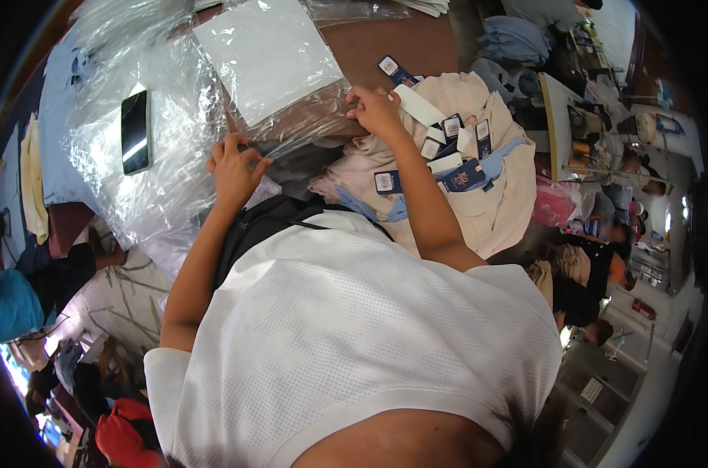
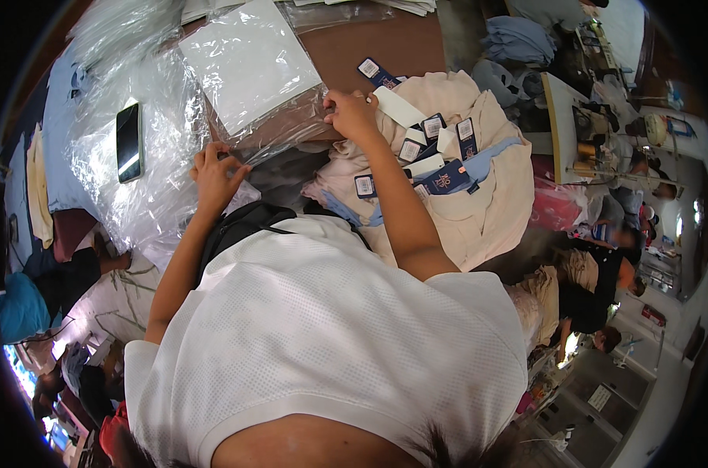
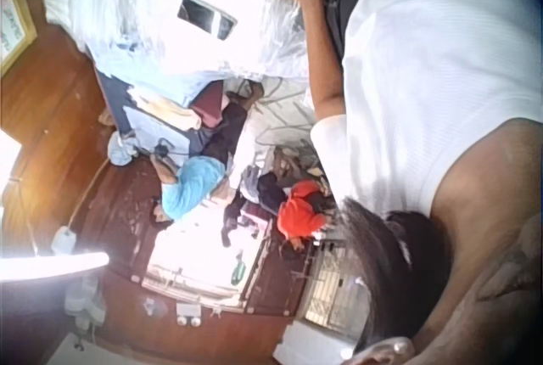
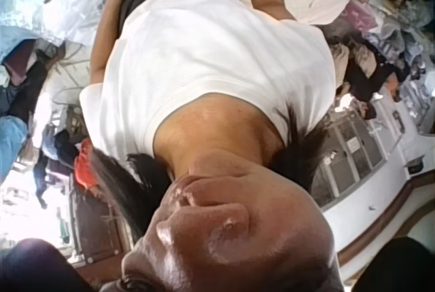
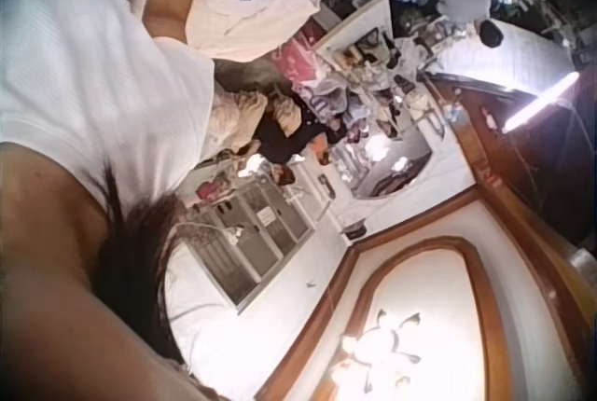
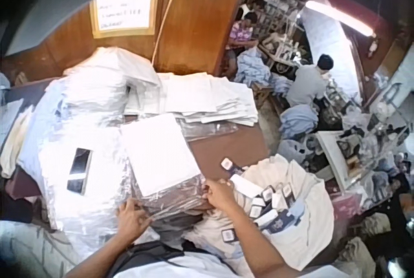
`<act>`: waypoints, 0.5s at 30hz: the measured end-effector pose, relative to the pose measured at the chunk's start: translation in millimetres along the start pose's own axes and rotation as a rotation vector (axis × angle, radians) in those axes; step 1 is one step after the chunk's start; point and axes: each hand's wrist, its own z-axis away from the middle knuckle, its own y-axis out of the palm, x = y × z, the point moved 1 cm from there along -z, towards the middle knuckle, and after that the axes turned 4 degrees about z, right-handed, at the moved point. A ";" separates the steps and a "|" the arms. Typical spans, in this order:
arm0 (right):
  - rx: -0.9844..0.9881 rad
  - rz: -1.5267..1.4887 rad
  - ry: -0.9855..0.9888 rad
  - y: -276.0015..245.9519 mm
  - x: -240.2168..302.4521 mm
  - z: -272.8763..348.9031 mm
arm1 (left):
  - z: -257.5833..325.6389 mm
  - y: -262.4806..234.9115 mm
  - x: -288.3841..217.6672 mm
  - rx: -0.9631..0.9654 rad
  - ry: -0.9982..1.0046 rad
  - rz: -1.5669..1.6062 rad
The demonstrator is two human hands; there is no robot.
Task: The person places white rectangular inserts into clear plastic bags on a table, then folds the bags closed. They repeat this process for several items, stacking the finished packages. The person briefly touches their face during the task.
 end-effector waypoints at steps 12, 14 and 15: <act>-0.088 -0.082 0.149 6.7 3.3 6.3 | -0.4 -2.6 0.2 -0.001 -0.002 -0.104; -0.113 -0.100 0.179 7.3 7.7 8.4 | -3.2 -11.6 -12.6 0.026 -0.003 -0.129; -0.232 -0.023 0.134 16.1 5.3 8.1 | -4.6 -12.8 -16.6 0.044 -0.006 -0.176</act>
